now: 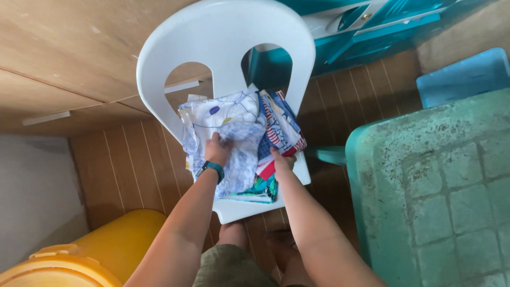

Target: The recorder is folding several items of clothing and placing them in organized stacks on a table and near a dresser.

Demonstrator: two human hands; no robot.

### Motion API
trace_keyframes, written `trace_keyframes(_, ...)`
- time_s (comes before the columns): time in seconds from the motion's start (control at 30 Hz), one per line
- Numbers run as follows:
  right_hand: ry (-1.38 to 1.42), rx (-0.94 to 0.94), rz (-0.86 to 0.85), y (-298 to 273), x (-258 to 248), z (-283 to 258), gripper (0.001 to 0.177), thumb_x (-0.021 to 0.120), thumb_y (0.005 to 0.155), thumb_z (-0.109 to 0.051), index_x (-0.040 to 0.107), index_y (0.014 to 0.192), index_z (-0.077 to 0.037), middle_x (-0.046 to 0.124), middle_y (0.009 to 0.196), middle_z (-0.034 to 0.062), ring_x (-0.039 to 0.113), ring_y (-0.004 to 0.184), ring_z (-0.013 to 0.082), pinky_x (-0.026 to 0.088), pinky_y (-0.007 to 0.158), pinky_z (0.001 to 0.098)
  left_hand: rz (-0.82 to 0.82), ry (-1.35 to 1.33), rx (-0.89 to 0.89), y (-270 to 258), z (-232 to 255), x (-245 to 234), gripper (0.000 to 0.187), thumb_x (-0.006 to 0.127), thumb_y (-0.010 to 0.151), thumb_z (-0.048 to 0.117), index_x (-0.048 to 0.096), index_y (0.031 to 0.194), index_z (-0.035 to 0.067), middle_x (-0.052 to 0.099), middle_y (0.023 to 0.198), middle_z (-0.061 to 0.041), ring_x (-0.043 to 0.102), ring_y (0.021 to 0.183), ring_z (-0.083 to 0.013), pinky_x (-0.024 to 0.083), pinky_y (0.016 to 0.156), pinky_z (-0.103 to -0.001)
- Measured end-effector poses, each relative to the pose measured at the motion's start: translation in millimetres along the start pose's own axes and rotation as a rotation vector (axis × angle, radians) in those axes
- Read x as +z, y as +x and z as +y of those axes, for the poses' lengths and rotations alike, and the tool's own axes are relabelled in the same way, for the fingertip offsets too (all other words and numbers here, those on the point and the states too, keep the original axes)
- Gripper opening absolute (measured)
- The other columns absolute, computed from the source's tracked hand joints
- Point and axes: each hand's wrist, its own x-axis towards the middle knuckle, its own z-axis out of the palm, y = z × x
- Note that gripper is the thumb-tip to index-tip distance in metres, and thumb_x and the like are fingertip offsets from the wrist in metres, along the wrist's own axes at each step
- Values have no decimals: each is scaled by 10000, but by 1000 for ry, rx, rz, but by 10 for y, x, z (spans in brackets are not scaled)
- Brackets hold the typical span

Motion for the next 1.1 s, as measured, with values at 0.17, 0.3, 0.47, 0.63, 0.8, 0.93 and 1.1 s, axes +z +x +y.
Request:
trace_keyframes(0.17, -28, 86, -181, -225, -157, -242, 803, 860, 756, -312, 518, 1420, -16, 673, 1354, 162, 681, 1148, 333, 562, 951, 515, 234, -68, 211, -490, 584, -563, 401, 745, 899, 230, 594, 1227, 58, 654, 1142, -243, 620, 1024, -461, 504, 864, -504)
trace_keyframes(0.3, -166, 223, -347, -678, -466, -753, 779, 743, 877, -478, 352, 1486, -190, 456, 1499, 100, 446, 1357, 306, 393, 1079, 621, 198, -190, 348, -1100, 1129, -961, 424, 742, 903, 210, 559, 1242, 31, 689, 1002, -278, 647, 924, -492, 515, 768, -520)
trace_keyframes(0.47, 432, 387, -795, -1630, -1099, -1408, 795, 588, 856, -664, 463, 1466, -169, 529, 1478, 135, 517, 1351, 316, 407, 1104, 557, -28, -369, 558, -2174, 2180, -1291, 463, 745, 887, 160, 514, 1269, 37, 675, 876, -283, 681, 806, -447, 535, 695, -479)
trace_keyframes(0.63, 762, 84, -1093, -2151, -1621, -2044, 727, 536, 1046, -613, 373, 1551, -116, 497, 1497, 123, 524, 1353, 261, 408, 1171, 459, -351, -503, 703, -3080, 3154, -1311, 391, 738, 920, 60, 505, 1233, 69, 613, 805, -213, 608, 664, -322, 509, 624, -413)
trace_keyframes(0.8, 758, -68, -854, -3810, -2266, -2977, 680, 563, 1022, -543, 422, 1513, -95, 544, 1452, 121, 556, 1312, 265, 439, 1138, 451, -732, -931, 1009, -4060, 3996, -1063, 326, 732, 963, 8, 517, 1200, 73, 615, 1034, -51, 581, 987, -136, 521, 914, -301)
trace_keyframes(0.93, 779, -173, -606, -3605, -3442, -2906, 643, 584, 1002, -488, 461, 1482, -78, 581, 1417, 120, 582, 1280, 269, 463, 1111, 445, -1278, -1174, 938, -4536, 4576, -937, 258, 718, 1020, 7, 537, 1191, 78, 641, 1079, -11, 598, 1054, -78, 518, 969, -277)
trace_keyframes(1.1, 781, -257, -317, -3477, -4924, -2769, 598, 610, 978, -419, 509, 1443, -56, 628, 1372, 119, 614, 1240, 273, 493, 1078, 438, -1159, -1290, 680, -4283, 4937, -837, 361, 678, 988, -9, 575, 1326, 65, 695, 1206, -56, 656, 1076, -150, 554, 961, -331)
